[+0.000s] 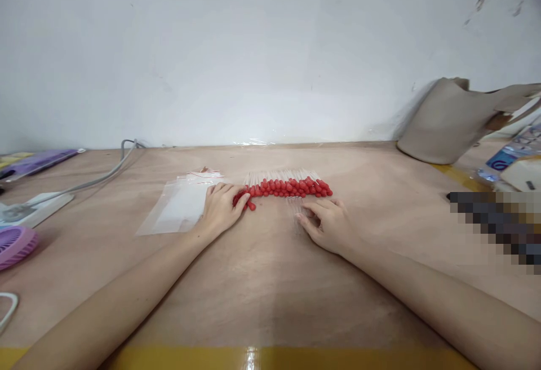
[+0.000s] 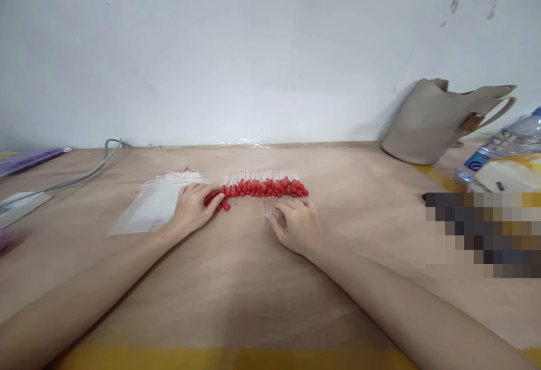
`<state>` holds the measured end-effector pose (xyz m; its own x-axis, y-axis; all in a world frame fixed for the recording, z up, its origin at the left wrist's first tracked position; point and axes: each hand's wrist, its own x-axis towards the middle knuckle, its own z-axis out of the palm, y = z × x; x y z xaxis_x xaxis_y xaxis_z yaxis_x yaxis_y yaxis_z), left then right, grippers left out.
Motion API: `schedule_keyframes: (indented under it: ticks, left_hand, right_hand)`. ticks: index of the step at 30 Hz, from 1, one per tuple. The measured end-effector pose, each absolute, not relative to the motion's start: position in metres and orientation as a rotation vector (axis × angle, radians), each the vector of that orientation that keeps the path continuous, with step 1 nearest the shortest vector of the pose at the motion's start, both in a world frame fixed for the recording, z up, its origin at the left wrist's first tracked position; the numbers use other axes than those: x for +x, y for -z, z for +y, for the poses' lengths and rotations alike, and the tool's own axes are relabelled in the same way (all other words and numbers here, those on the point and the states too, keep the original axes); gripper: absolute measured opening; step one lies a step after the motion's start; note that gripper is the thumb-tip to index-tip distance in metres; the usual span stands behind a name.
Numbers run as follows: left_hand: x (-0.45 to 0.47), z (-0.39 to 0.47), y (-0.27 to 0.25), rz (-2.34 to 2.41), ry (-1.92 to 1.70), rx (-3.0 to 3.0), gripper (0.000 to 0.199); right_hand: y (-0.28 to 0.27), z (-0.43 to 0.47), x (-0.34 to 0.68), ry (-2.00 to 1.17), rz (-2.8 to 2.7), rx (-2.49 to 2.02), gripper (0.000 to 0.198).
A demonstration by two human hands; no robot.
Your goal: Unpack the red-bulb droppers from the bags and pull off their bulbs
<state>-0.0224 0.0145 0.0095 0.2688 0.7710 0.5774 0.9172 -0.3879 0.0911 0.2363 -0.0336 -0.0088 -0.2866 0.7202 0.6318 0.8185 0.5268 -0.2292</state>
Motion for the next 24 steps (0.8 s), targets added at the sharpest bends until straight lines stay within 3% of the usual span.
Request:
schedule_keyframes:
  ticks: [9,16,20,24]
  left_hand:
    - [-0.024,0.02,-0.003,-1.591,1.095,-2.279,0.018]
    - [-0.023,0.01,-0.003,-1.556,1.605,-2.229,0.033]
    - [-0.023,-0.011,-0.004,-1.408,1.577,-2.384,0.03]
    - [-0.02,-0.032,-0.005,-1.205,1.344,-2.613,0.024]
  right_hand:
    - [0.012,-0.03,0.236,0.091,-2.021,-1.168,0.017]
    - [0.013,-0.032,0.237,0.139,-2.028,-1.094,0.018]
    - [0.013,-0.03,0.24,0.123,-1.999,-1.063,0.022]
    - [0.009,-0.031,0.24,0.103,-1.989,-0.981,0.039]
